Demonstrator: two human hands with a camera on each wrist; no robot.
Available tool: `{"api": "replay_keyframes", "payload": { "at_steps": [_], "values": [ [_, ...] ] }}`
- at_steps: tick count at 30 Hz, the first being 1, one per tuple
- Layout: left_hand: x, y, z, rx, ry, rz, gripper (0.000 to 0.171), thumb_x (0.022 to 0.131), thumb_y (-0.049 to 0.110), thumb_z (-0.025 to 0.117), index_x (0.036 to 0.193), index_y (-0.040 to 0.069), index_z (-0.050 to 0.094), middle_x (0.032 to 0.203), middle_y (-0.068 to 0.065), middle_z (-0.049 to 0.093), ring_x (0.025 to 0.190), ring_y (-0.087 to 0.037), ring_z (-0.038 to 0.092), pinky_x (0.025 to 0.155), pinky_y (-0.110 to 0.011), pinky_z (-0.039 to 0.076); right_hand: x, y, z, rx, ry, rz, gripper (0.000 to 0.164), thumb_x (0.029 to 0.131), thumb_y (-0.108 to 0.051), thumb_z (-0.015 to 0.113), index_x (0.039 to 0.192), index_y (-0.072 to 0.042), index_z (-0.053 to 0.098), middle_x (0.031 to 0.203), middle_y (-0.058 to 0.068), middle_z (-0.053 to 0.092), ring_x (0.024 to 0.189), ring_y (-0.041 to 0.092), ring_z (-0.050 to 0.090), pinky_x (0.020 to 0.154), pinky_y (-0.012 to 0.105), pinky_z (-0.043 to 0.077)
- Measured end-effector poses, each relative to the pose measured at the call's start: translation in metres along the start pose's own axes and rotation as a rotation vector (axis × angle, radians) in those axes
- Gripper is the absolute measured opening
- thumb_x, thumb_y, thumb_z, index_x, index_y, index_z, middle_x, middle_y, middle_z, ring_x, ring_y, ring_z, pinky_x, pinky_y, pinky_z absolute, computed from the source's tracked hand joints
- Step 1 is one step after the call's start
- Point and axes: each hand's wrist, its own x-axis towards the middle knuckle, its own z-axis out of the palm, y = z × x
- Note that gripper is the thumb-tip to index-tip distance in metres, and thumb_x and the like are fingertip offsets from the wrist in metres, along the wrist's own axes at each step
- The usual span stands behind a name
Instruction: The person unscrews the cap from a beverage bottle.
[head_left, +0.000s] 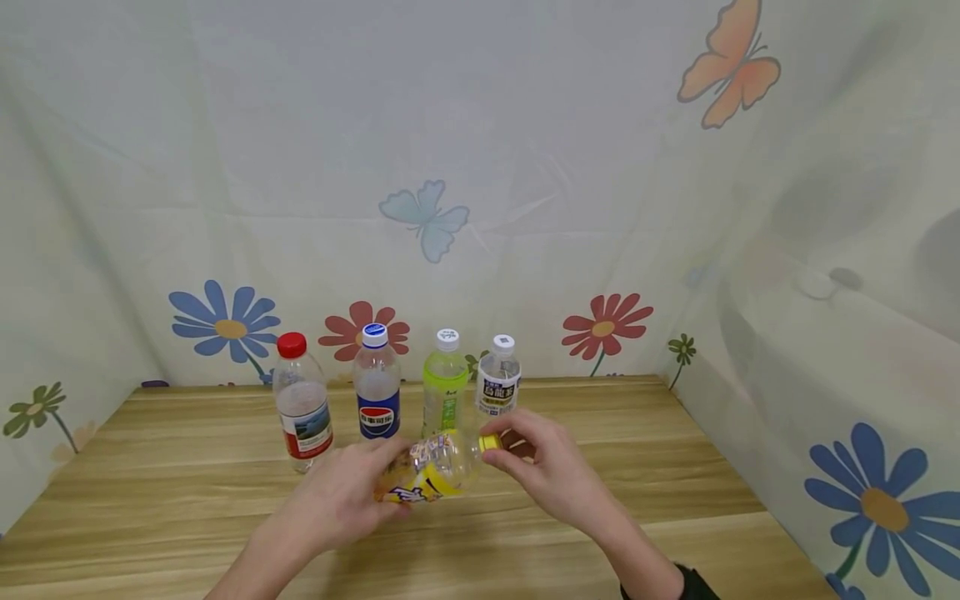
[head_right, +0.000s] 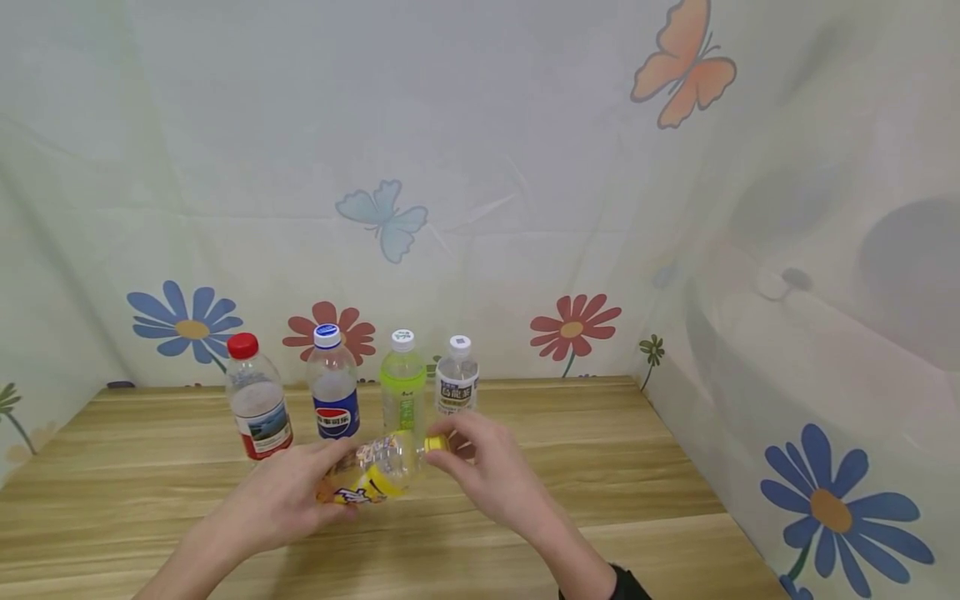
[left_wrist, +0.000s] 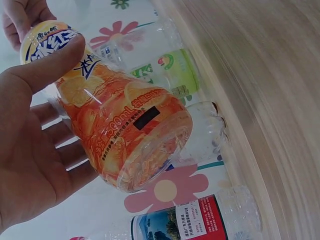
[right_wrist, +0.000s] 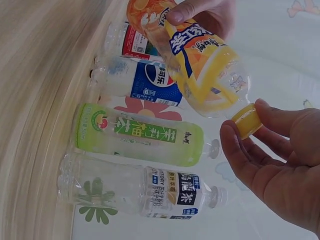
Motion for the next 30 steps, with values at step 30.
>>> {"api": "replay_keyframes", "payload": {
  "at_steps": [30],
  "values": [
    [0.0007, -0.0029, 0.0014, 0.01, 0.0, 0.013, 0.063, 0.073, 0.042, 0.086, 0.126, 0.023, 0.057, 0.107, 0.011, 0.064, 0.09, -0.007, 0.062, 0.079, -0.028, 0.051, 0.0023, 0.0051, 0.0013, 0.091, -0.019, -0.059, 0.025, 0.086, 0.006, 0.071, 0.106, -0.007, 0.066, 0.105, -0.004, 0.062, 0.097, 0.019, 0.064, 0.084, 0.03, 0.052]
  ]
}}
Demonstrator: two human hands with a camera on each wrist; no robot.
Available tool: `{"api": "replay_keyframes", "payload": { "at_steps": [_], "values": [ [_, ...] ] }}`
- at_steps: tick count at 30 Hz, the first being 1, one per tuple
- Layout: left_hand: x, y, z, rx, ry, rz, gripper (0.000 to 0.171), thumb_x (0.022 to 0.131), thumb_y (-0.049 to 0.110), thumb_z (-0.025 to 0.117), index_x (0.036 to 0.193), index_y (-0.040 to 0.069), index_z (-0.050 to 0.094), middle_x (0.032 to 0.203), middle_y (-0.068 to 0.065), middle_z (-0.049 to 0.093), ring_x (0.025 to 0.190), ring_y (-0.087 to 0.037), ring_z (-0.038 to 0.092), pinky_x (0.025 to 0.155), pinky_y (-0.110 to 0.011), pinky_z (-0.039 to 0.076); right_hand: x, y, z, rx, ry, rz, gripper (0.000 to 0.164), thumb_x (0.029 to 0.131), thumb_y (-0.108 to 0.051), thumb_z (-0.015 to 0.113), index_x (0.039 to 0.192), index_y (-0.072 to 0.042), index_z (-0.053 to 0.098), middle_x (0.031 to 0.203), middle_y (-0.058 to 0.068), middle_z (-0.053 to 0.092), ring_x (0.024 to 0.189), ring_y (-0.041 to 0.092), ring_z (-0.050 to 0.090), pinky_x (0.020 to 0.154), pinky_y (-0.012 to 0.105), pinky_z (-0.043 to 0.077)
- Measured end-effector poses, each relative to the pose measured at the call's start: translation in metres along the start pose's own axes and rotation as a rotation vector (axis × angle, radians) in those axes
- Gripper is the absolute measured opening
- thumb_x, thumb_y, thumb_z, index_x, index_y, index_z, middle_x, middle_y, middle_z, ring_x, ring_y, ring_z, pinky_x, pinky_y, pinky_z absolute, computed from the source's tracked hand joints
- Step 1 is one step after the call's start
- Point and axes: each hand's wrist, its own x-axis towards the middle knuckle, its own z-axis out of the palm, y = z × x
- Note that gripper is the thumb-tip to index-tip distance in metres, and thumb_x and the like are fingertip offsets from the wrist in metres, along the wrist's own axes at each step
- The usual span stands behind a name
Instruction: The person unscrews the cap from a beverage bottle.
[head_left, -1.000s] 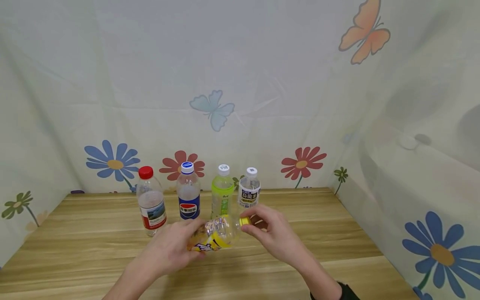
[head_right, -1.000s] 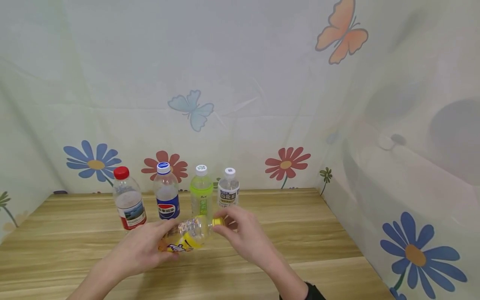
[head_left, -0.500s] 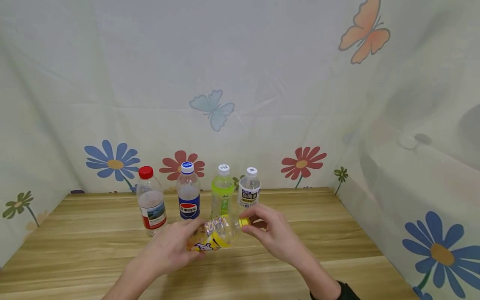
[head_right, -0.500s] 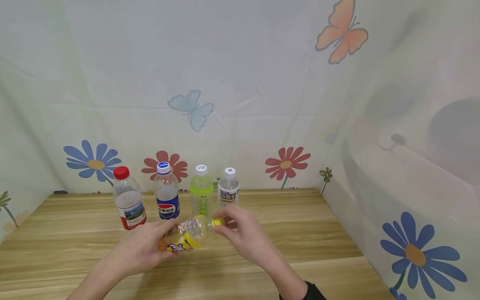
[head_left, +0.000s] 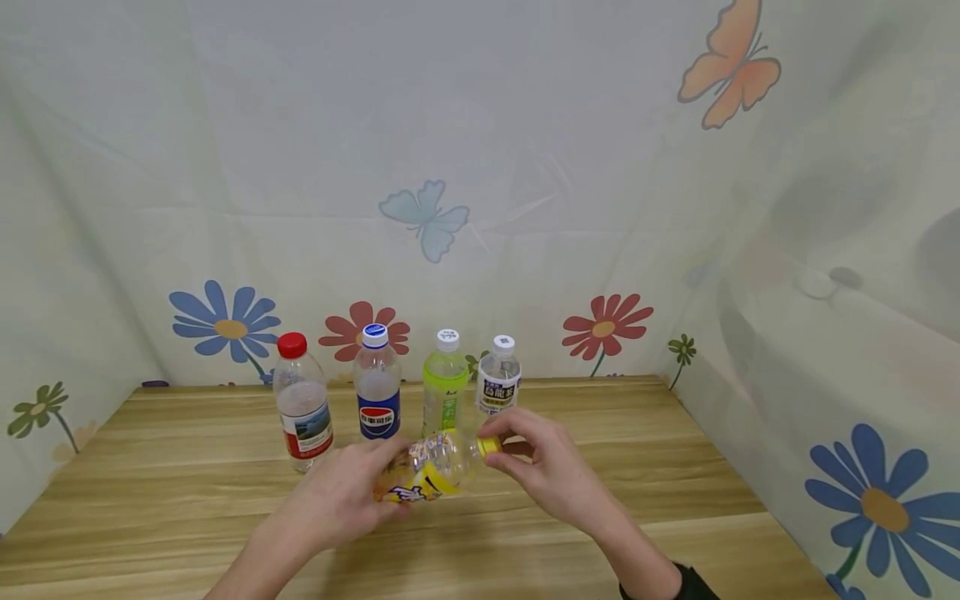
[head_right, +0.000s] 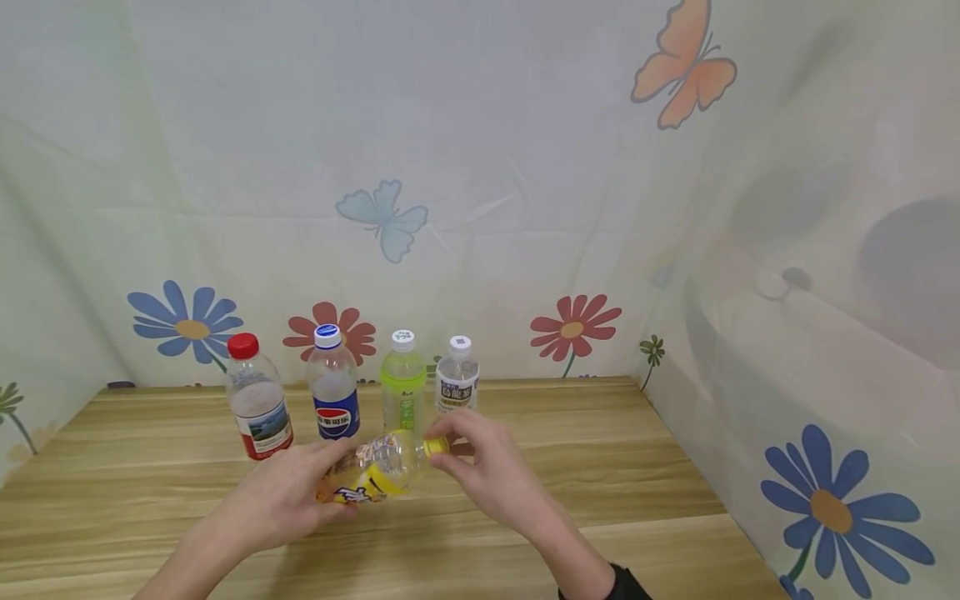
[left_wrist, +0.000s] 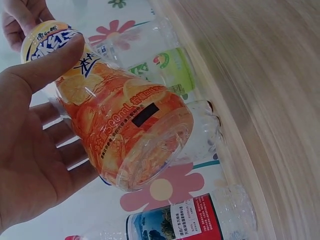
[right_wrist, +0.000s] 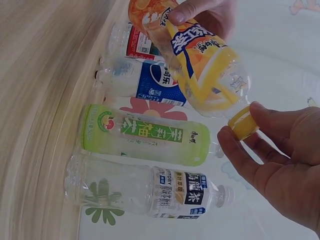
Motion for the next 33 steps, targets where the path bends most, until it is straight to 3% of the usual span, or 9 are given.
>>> {"api": "replay_keyframes", "payload": {
  "at_steps": [6, 16, 24, 33],
  "values": [
    [0.0004, -0.0011, -0.0001, -0.005, -0.013, -0.004, 0.064, 0.073, 0.044, 0.086, 0.127, 0.023, 0.057, 0.107, 0.012, 0.063, 0.09, -0.007, 0.061, 0.079, -0.029, 0.051, -0.0001, 0.0006, 0.0006, -0.043, -0.004, 0.0, 0.027, 0.087, 0.003, 0.072, 0.11, -0.009, 0.065, 0.106, -0.004, 0.062, 0.097, 0.02, 0.064, 0.082, 0.027, 0.053],
    [-0.0004, -0.001, 0.0005, 0.011, -0.016, -0.008, 0.067, 0.072, 0.043, 0.086, 0.129, 0.023, 0.056, 0.11, 0.012, 0.063, 0.093, -0.006, 0.061, 0.08, -0.031, 0.051, -0.0002, 0.0001, -0.0021, -0.129, -0.018, 0.108, 0.021, 0.097, -0.024, 0.065, 0.115, -0.012, 0.064, 0.101, -0.006, 0.063, 0.091, 0.016, 0.064, 0.073, 0.025, 0.054],
    [-0.0006, -0.0002, 0.0006, 0.002, -0.022, -0.009, 0.068, 0.072, 0.041, 0.087, 0.13, 0.022, 0.057, 0.111, 0.01, 0.063, 0.092, -0.007, 0.061, 0.079, -0.031, 0.051, 0.0, 0.0038, -0.0008, -0.131, -0.06, 0.101, 0.015, 0.096, -0.019, 0.066, 0.11, -0.013, 0.065, 0.087, -0.006, 0.061, 0.073, 0.014, 0.062, 0.062, 0.026, 0.054],
    [-0.0003, 0.0002, 0.0016, 0.019, -0.018, -0.015, 0.068, 0.073, 0.042, 0.086, 0.131, 0.021, 0.057, 0.112, 0.009, 0.063, 0.093, -0.007, 0.061, 0.081, -0.032, 0.051, -0.0004, 0.0033, -0.0004, -0.113, -0.048, 0.098, 0.017, 0.095, -0.015, 0.066, 0.112, -0.011, 0.065, 0.089, -0.006, 0.062, 0.078, 0.014, 0.062, 0.066, 0.026, 0.054]
  ]
}}
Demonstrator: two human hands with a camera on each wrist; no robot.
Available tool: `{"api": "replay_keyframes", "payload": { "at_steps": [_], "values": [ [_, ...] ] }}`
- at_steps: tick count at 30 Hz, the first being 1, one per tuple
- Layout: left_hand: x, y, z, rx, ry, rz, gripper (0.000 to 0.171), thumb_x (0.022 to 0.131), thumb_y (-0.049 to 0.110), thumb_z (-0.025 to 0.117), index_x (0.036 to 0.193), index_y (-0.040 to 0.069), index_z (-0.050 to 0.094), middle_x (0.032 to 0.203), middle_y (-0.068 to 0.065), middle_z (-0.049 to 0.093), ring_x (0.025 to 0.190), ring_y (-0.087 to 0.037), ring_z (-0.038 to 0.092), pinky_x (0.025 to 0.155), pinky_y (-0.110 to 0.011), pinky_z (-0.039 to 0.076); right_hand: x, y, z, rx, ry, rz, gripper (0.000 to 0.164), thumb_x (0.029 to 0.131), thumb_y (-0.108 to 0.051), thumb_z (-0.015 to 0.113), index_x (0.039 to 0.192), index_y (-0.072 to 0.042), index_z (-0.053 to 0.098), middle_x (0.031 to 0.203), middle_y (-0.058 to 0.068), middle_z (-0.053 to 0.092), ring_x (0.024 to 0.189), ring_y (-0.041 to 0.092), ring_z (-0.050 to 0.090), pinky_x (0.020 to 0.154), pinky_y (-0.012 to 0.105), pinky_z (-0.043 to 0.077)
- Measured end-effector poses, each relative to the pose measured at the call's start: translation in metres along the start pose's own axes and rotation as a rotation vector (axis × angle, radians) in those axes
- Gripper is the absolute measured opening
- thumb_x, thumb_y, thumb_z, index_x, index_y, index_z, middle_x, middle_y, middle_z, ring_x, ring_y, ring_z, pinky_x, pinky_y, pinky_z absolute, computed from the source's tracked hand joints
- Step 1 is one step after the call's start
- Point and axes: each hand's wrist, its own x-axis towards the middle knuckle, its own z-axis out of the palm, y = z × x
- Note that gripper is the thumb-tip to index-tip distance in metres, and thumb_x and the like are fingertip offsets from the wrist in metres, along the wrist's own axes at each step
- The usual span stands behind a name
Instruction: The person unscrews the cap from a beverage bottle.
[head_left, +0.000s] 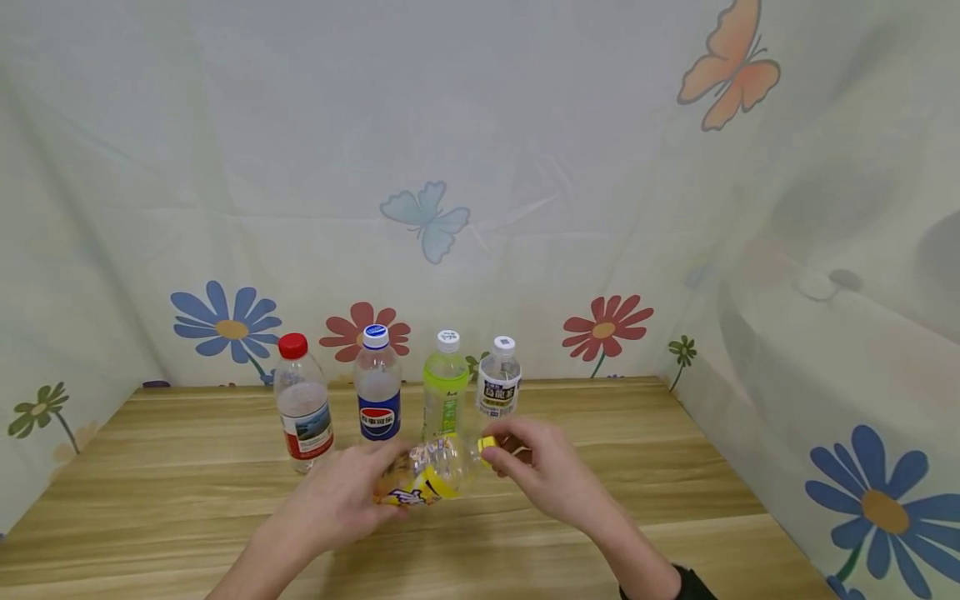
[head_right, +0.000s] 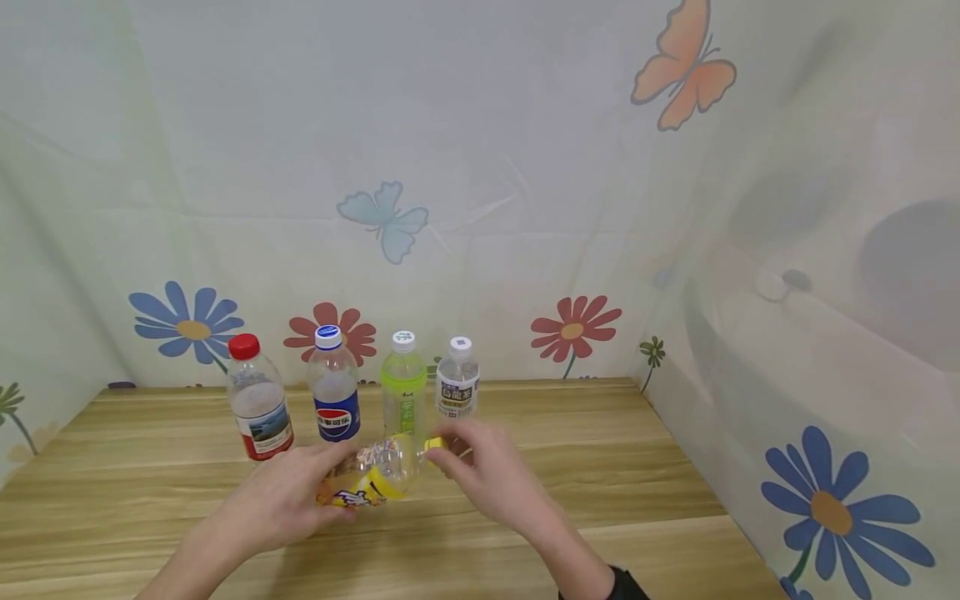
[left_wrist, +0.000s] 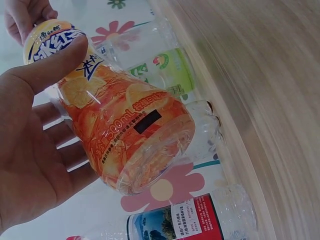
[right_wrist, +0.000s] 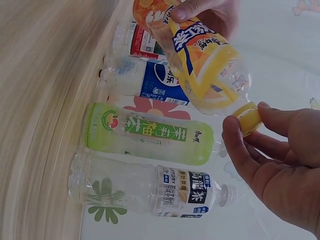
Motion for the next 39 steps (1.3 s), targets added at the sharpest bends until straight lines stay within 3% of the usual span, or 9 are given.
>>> {"api": "replay_keyframes", "payload": {
  "at_steps": [24, 39],
  "values": [
    [0.0001, 0.0009, 0.0002, -0.016, -0.004, -0.008, 0.068, 0.073, 0.046, 0.085, 0.129, 0.022, 0.056, 0.109, 0.01, 0.063, 0.09, -0.007, 0.061, 0.078, -0.031, 0.052, -0.0012, -0.0027, 0.0003, 0.004, 0.038, -0.077, 0.023, 0.095, -0.006, 0.065, 0.117, -0.012, 0.064, 0.109, -0.008, 0.061, 0.096, 0.017, 0.063, 0.078, 0.025, 0.053],
    [0.0, 0.0005, -0.0001, -0.077, -0.024, 0.006, 0.063, 0.076, 0.046, 0.083, 0.127, 0.02, 0.056, 0.108, 0.01, 0.064, 0.09, -0.008, 0.062, 0.076, -0.029, 0.051, -0.0008, -0.002, 0.0015, 0.01, 0.06, -0.194, 0.03, 0.092, 0.006, 0.064, 0.115, -0.012, 0.063, 0.114, -0.006, 0.059, 0.102, 0.017, 0.061, 0.084, 0.026, 0.052]
  ]
}}
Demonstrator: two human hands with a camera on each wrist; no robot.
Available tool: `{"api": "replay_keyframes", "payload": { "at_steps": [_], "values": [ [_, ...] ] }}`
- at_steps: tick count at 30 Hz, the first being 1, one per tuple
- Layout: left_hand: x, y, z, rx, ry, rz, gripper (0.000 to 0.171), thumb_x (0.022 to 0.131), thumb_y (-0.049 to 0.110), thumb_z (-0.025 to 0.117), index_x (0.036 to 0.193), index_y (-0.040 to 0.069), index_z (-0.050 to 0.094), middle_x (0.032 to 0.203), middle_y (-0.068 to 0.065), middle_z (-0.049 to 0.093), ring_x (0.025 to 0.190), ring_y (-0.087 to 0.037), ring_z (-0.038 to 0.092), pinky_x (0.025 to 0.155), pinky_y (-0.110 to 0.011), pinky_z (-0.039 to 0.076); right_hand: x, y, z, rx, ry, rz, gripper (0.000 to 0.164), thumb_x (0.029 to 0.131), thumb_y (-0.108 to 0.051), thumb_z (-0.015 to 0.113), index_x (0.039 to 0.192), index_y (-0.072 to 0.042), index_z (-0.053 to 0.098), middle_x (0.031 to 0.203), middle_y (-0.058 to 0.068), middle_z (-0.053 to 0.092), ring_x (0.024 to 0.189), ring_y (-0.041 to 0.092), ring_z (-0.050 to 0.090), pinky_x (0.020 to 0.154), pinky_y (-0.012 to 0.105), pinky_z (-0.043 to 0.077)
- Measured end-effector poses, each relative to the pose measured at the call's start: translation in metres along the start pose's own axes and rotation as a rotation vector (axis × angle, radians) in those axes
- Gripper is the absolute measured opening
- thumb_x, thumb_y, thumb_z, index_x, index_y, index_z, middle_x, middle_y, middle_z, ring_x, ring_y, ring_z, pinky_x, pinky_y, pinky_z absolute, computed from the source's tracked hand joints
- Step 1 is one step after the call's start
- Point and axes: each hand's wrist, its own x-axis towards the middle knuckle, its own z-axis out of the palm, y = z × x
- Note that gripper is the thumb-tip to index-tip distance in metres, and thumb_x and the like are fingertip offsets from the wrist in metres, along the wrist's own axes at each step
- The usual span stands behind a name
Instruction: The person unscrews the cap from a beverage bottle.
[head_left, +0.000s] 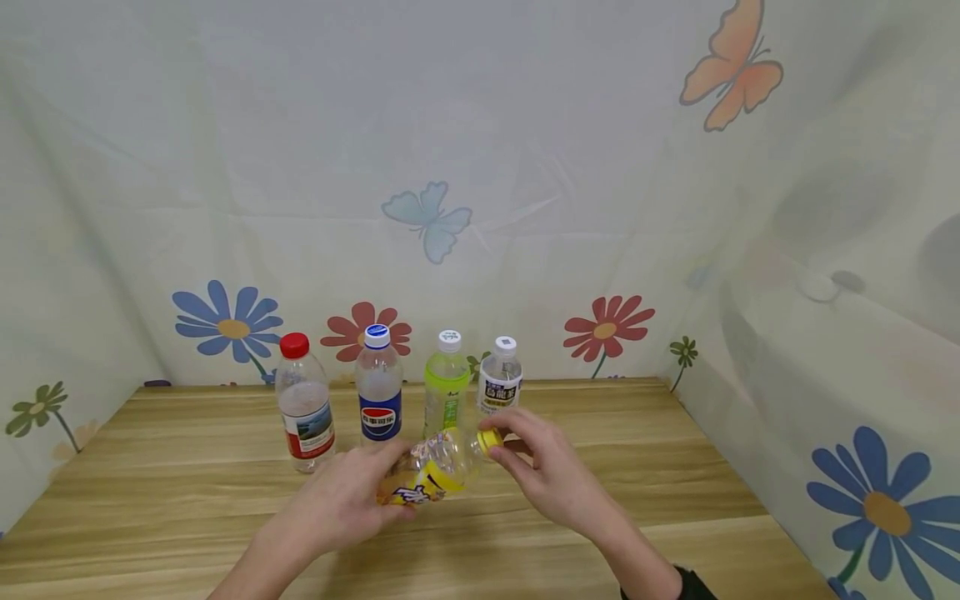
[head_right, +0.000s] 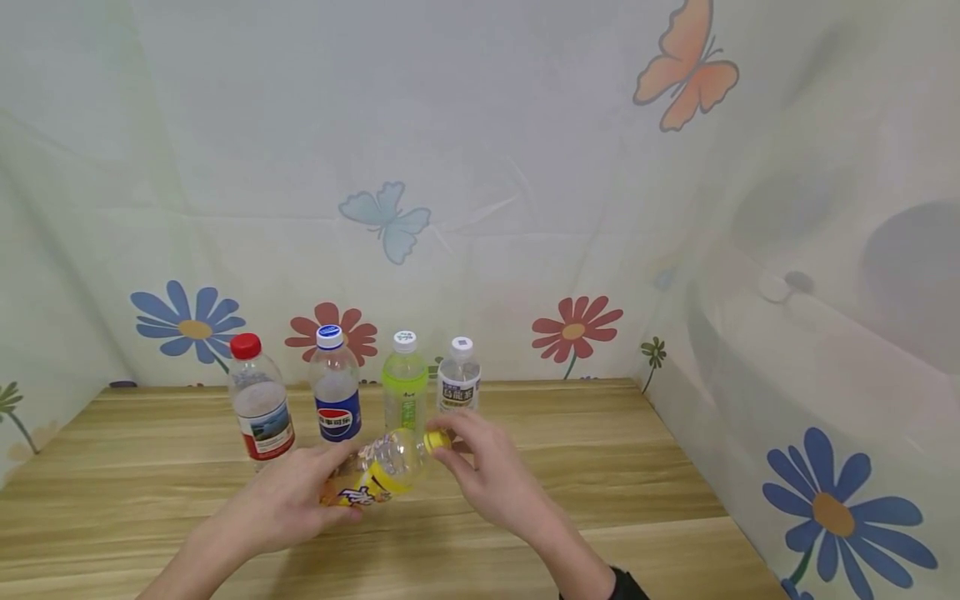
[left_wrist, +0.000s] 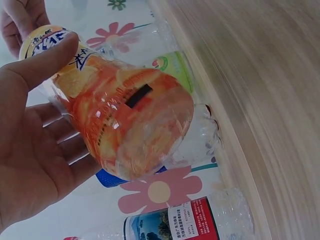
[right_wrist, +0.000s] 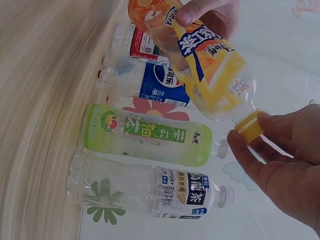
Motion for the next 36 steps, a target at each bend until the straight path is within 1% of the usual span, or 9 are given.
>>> {"api": "replay_keyframes", "payload": {
  "at_steps": [5, 9, 11, 15, 18, 21, 25, 28, 36],
  "values": [
    [0.0002, -0.0008, 0.0003, 0.0, -0.006, 0.009, 0.063, 0.076, 0.047, 0.082, 0.126, 0.02, 0.056, 0.108, 0.009, 0.064, 0.09, -0.006, 0.062, 0.076, -0.029, 0.051, -0.0002, 0.0007, 0.0006, -0.001, 0.007, -0.023, 0.036, 0.088, 0.014, 0.065, 0.113, -0.012, 0.063, 0.119, -0.007, 0.057, 0.108, 0.017, 0.059, 0.087, 0.027, 0.05],
    [0.0002, -0.0015, 0.0002, -0.007, -0.013, 0.005, 0.064, 0.076, 0.047, 0.082, 0.128, 0.02, 0.055, 0.109, 0.009, 0.064, 0.091, -0.007, 0.062, 0.078, -0.03, 0.051, 0.0002, 0.0008, 0.0008, 0.002, 0.001, -0.02, 0.037, 0.086, 0.015, 0.067, 0.111, -0.012, 0.063, 0.117, -0.008, 0.058, 0.106, 0.016, 0.06, 0.084, 0.027, 0.052],
    [0.0001, -0.0016, 0.0001, -0.017, -0.02, 0.003, 0.064, 0.076, 0.047, 0.083, 0.128, 0.021, 0.055, 0.11, 0.01, 0.064, 0.092, -0.007, 0.062, 0.078, -0.031, 0.052, 0.0002, 0.0004, 0.0009, 0.003, 0.001, -0.02, 0.035, 0.085, 0.012, 0.069, 0.11, -0.012, 0.064, 0.117, -0.007, 0.058, 0.105, 0.016, 0.06, 0.081, 0.026, 0.053],
    [-0.0004, -0.001, -0.0001, -0.017, -0.021, 0.008, 0.063, 0.076, 0.046, 0.083, 0.127, 0.022, 0.055, 0.109, 0.011, 0.064, 0.092, -0.007, 0.062, 0.078, -0.03, 0.052, 0.0, 0.0002, 0.0009, -0.004, 0.005, -0.016, 0.031, 0.089, -0.001, 0.071, 0.116, -0.014, 0.063, 0.12, -0.008, 0.057, 0.104, 0.017, 0.061, 0.077, 0.026, 0.054],
    [-0.0009, 0.0, -0.0005, -0.01, -0.018, 0.011, 0.062, 0.076, 0.045, 0.083, 0.126, 0.022, 0.055, 0.108, 0.012, 0.063, 0.091, -0.006, 0.062, 0.077, -0.03, 0.052, -0.0005, 0.0003, 0.0005, -0.028, 0.014, 0.014, 0.029, 0.093, -0.013, 0.07, 0.121, -0.016, 0.061, 0.12, -0.009, 0.058, 0.102, 0.018, 0.062, 0.076, 0.027, 0.054],
    [-0.0012, 0.0008, -0.001, -0.011, -0.021, 0.004, 0.064, 0.076, 0.046, 0.083, 0.127, 0.021, 0.055, 0.108, 0.012, 0.063, 0.09, -0.006, 0.062, 0.077, -0.03, 0.052, -0.001, 0.0005, -0.0002, -0.054, 0.02, 0.066, 0.026, 0.096, -0.023, 0.066, 0.121, -0.016, 0.061, 0.112, -0.008, 0.06, 0.096, 0.017, 0.062, 0.074, 0.027, 0.054],
    [-0.0014, 0.0014, -0.001, -0.019, -0.029, -0.007, 0.065, 0.076, 0.047, 0.083, 0.129, 0.021, 0.055, 0.109, 0.013, 0.063, 0.091, -0.005, 0.062, 0.079, -0.03, 0.052, -0.0017, 0.0007, -0.001, -0.078, 0.02, 0.123, 0.024, 0.097, -0.029, 0.064, 0.117, -0.015, 0.063, 0.098, -0.009, 0.061, 0.086, 0.015, 0.061, 0.071, 0.025, 0.054],
    [-0.0013, 0.0014, -0.0009, -0.027, -0.032, -0.011, 0.065, 0.076, 0.047, 0.083, 0.129, 0.021, 0.055, 0.11, 0.013, 0.063, 0.092, -0.006, 0.062, 0.079, -0.031, 0.052, -0.0019, 0.0005, -0.0012, -0.087, 0.022, 0.132, 0.021, 0.097, -0.029, 0.064, 0.114, -0.015, 0.064, 0.094, -0.011, 0.061, 0.083, 0.013, 0.061, 0.07, 0.025, 0.054],
    [-0.0012, 0.002, -0.0013, -0.041, -0.036, -0.019, 0.065, 0.075, 0.046, 0.083, 0.129, 0.02, 0.055, 0.11, 0.009, 0.064, 0.092, -0.01, 0.063, 0.079, -0.032, 0.052, -0.0019, -0.0019, -0.0016, -0.07, 0.037, 0.106, 0.02, 0.093, -0.015, 0.07, 0.112, -0.015, 0.065, 0.1, -0.012, 0.062, 0.087, 0.014, 0.062, 0.071, 0.027, 0.054]
  ]
}}
